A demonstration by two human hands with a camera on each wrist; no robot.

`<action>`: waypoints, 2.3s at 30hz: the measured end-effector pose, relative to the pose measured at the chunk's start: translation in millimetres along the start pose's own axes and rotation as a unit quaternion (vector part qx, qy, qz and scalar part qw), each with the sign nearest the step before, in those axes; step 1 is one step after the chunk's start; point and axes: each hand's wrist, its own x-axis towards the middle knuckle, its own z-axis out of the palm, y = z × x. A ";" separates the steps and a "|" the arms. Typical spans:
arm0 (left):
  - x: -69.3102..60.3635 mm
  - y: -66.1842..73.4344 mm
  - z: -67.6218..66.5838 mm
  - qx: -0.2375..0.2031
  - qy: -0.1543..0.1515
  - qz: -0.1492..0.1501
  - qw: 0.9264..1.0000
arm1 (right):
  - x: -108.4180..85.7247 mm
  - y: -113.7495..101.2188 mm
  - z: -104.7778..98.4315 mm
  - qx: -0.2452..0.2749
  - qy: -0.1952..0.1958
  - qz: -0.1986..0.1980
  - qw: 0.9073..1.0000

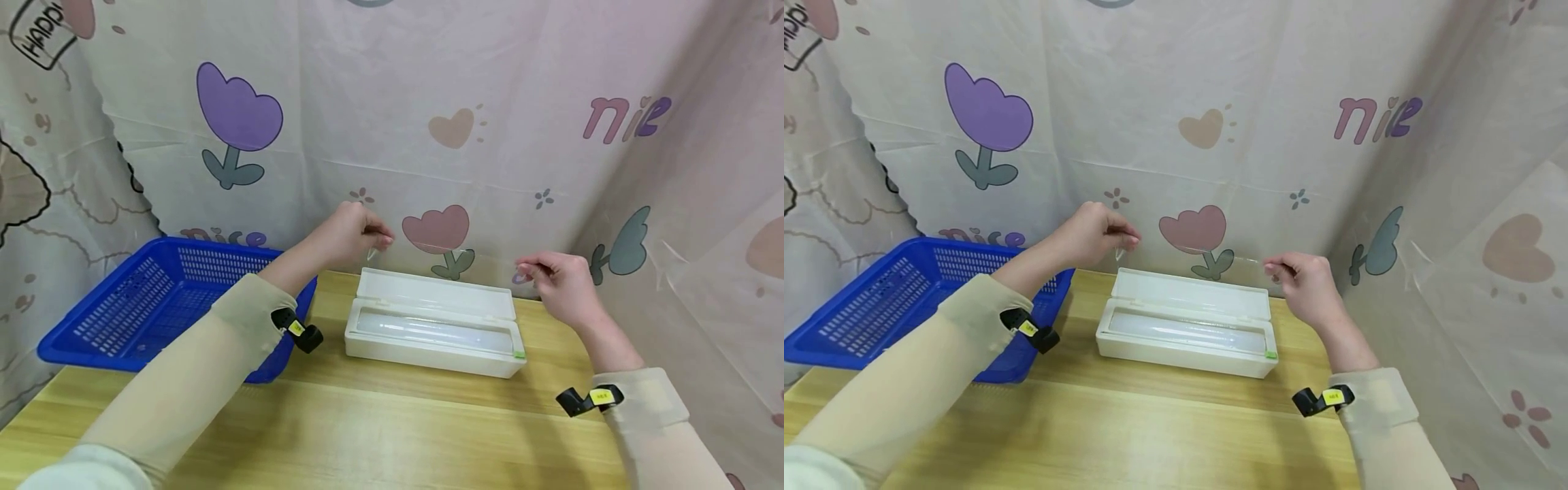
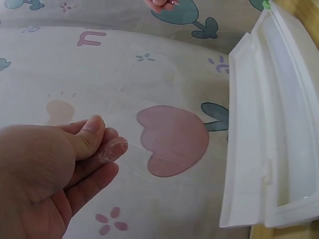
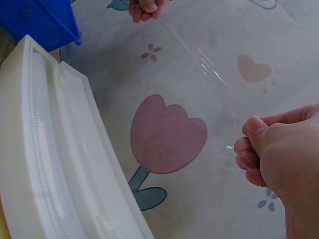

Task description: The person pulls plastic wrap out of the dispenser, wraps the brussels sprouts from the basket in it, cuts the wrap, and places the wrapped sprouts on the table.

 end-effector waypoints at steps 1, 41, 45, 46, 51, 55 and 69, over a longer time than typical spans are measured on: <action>1.0 1.3 -2.4 0.004 0.001 0.004 1.000 | 1.5 -1.5 -2.4 -0.003 0.000 0.002 1.000; 22.6 52.4 -69.3 0.021 0.030 0.040 0.999 | 53.4 -34.9 -61.2 -0.007 0.054 -0.019 0.998; 21.8 54.4 -70.8 0.026 0.031 0.037 0.999 | 53.5 -37.5 -63.4 -0.004 0.052 -0.016 0.999; 21.8 54.7 -71.1 0.026 0.032 0.037 0.998 | 53.5 -37.9 -63.9 -0.002 0.053 -0.017 0.998; 22.4 57.5 -73.4 0.028 0.035 0.041 0.998 | 55.0 -39.8 -66.6 -0.002 0.062 -0.032 0.998; 22.6 60.0 -74.4 0.026 0.039 0.044 0.998 | 55.8 -41.5 -68.9 -0.004 0.067 -0.035 0.997; -9.8 65.0 -68.8 0.025 0.041 0.099 0.994 | 28.9 -54.6 -73.2 0.019 0.056 -0.070 0.996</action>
